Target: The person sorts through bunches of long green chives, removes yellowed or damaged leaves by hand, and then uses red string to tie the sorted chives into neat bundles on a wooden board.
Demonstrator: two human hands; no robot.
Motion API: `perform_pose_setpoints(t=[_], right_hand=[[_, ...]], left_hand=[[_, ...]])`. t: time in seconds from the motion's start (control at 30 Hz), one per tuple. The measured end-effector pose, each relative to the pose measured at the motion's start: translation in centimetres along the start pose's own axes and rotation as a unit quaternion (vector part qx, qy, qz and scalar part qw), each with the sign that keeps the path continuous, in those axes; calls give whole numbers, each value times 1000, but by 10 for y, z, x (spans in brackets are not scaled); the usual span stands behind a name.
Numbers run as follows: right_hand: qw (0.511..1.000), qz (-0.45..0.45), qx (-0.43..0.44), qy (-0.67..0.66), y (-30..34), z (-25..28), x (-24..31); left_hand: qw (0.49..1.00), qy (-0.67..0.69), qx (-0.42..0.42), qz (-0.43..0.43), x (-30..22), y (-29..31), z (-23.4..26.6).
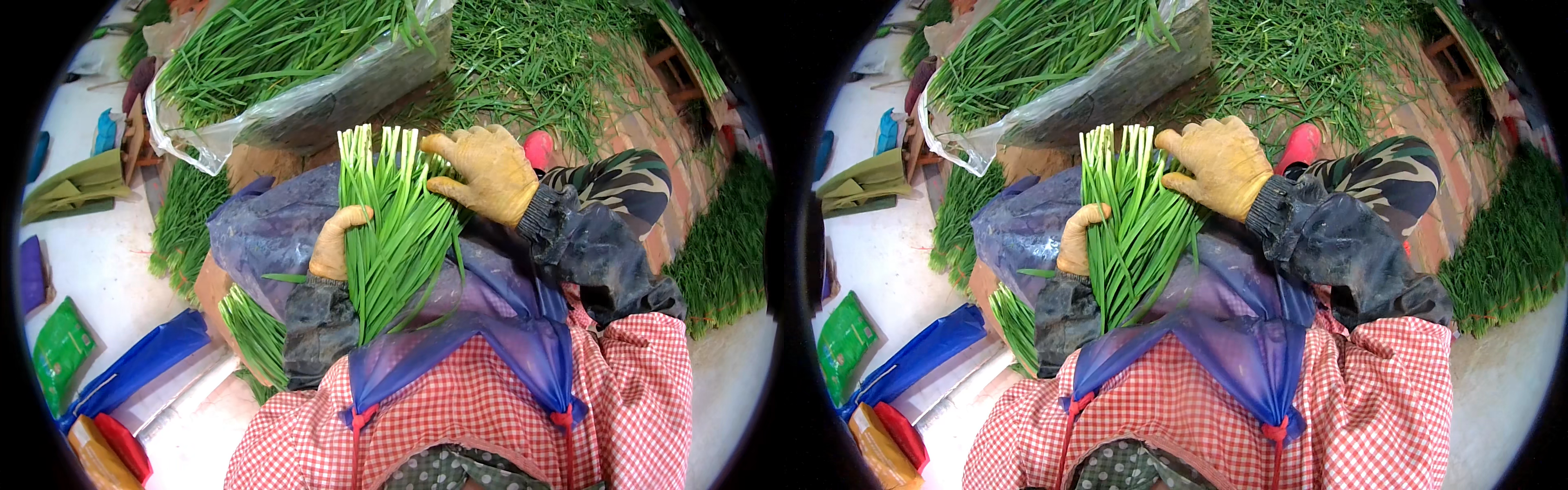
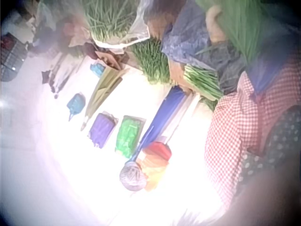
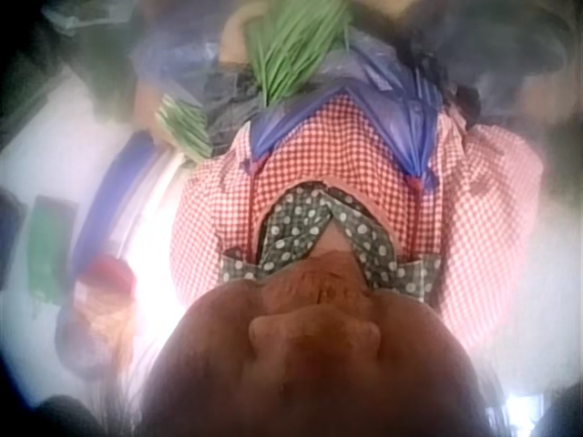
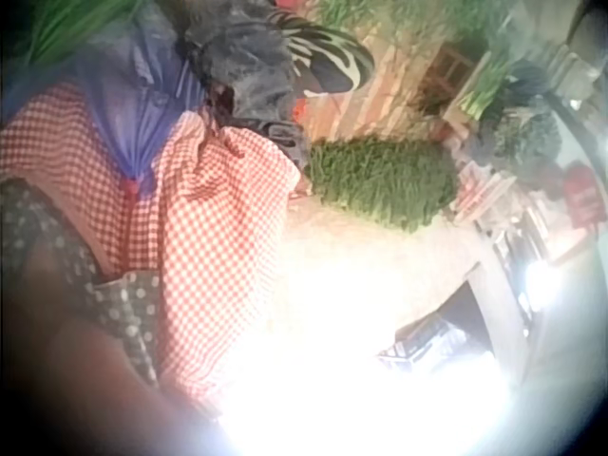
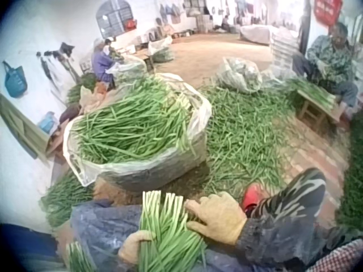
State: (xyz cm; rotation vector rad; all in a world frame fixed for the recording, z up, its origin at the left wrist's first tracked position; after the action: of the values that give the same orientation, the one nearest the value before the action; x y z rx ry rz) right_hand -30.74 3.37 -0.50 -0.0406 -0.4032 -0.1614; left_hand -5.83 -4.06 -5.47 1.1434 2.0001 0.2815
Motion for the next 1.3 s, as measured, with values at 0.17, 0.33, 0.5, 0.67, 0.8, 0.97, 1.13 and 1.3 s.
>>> perform_pose_setpoints(t=[0.17, 0.33, 0.5, 0.67, 0.8, 0.97, 1.13, 1.3], right_hand=[[974, -21, 141, 176, -26, 10, 11], [982, 69, 113, 134, -39, -6, 12], [969, 21, 198, 145, -42, -12, 23], [964, -26, 261, 49, -41, -43, 6], [938, -105, 329, -27, -47, -34, 14], [977, -37, 196, 76, -35, -65, 11], [974, -10, 133, 182, -56, -67, -22], [894, -276, 155, 318, -117, -50, -214]], left_hand=[[998, -52, -25, -22, 1, 3, 4], [998, -63, 9, -25, -5, 8, -18], [994, -87, 31, -57, -6, 9, -24], [990, -103, 3, -92, -8, 10, -30], [992, -99, -5, -72, -14, 13, -33], [993, -91, -9, -78, -12, 9, -27], [998, -56, -11, -42, -12, 8, -13], [1000, 1, -15, -16, -10, 13, -10]])
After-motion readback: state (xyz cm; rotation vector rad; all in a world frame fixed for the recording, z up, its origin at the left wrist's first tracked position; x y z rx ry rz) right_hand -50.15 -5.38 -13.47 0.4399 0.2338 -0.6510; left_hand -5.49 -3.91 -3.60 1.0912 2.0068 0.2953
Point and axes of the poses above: each hand's wrist, its own y-axis away from the middle knuckle, its own z-axis out of the back of the hand, x = y × z, the point moved 1 cm from there along -y, towards the middle knuckle, and after that the axes turned 14 degrees about -z, right-handed, at the moved point
